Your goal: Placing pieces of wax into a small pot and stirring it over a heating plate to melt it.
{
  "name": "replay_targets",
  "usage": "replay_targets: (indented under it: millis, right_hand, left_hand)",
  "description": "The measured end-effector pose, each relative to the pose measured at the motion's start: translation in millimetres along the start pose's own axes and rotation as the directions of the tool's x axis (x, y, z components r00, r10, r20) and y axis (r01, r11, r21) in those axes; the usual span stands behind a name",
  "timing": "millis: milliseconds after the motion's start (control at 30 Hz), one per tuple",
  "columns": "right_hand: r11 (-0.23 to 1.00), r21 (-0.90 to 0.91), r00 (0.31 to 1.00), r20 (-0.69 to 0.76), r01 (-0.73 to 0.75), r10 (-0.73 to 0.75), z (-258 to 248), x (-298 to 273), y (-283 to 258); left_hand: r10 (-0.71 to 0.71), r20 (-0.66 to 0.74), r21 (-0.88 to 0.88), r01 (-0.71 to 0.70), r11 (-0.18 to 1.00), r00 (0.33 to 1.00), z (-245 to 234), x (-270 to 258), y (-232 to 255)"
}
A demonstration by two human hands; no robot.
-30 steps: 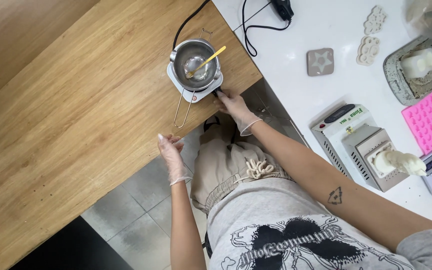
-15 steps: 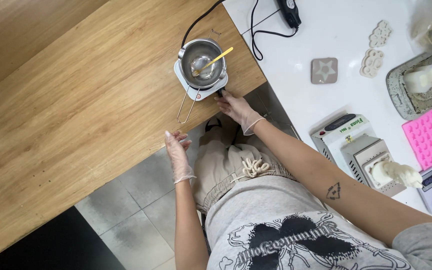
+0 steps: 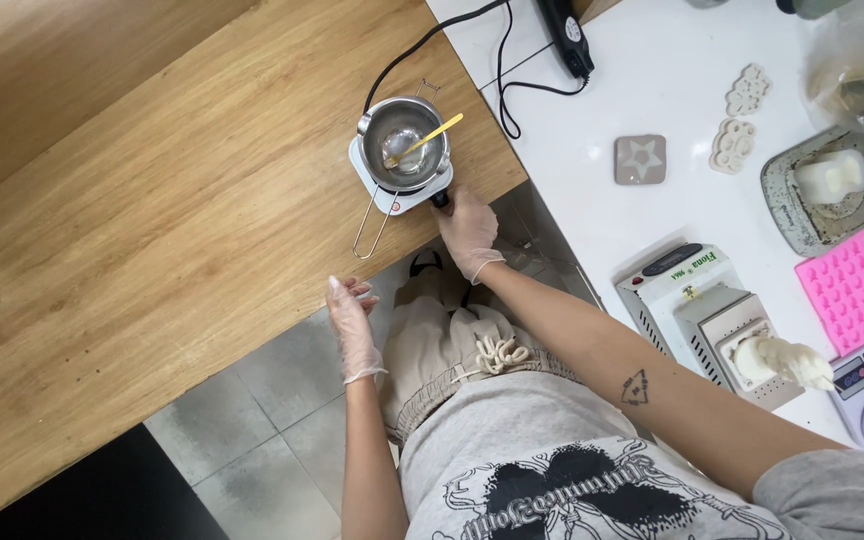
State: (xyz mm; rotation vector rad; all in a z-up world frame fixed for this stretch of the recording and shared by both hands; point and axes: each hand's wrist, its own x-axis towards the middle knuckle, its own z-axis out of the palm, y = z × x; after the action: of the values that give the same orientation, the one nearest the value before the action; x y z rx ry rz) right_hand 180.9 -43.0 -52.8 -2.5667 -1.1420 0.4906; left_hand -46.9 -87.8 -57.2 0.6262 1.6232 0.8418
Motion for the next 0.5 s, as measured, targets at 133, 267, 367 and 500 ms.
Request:
replay_targets:
  millis: [133, 267, 367, 500]
  right_hand:
    - [0.973, -0.096, 0.969, -0.118, 0.208, -0.218, 11.3, -2.6, 7.4]
    - [0.968, 0.069, 0.962, -0.151, 0.242, -0.23, -24.1, -20.0, 0.1]
    - [0.932, 0.298, 0.976, -0.129, 0.205, -0.174, -54.2, -5.0, 8.8]
    - [0.668, 0.744, 0.997, 0.075, -0.035, -0.031, -70.5, 48.5, 4.2]
  left_hand:
    - [0.042, -0.035, 0.05, -0.04, 0.998, 0.999, 4.5, -1.7, 11.7]
    - [0.059, -0.059, 0.13, -0.051, 0.99, 0.997, 3.5, 4.5, 18.8]
    - [0.072, -0.05, 0.234, -0.058, 0.97, 0.996, 3.9, 5.3, 53.4]
    - [0.083, 0.118, 0.339, -0.119, 0.933, 0.989, 2.6, -2.1, 89.0]
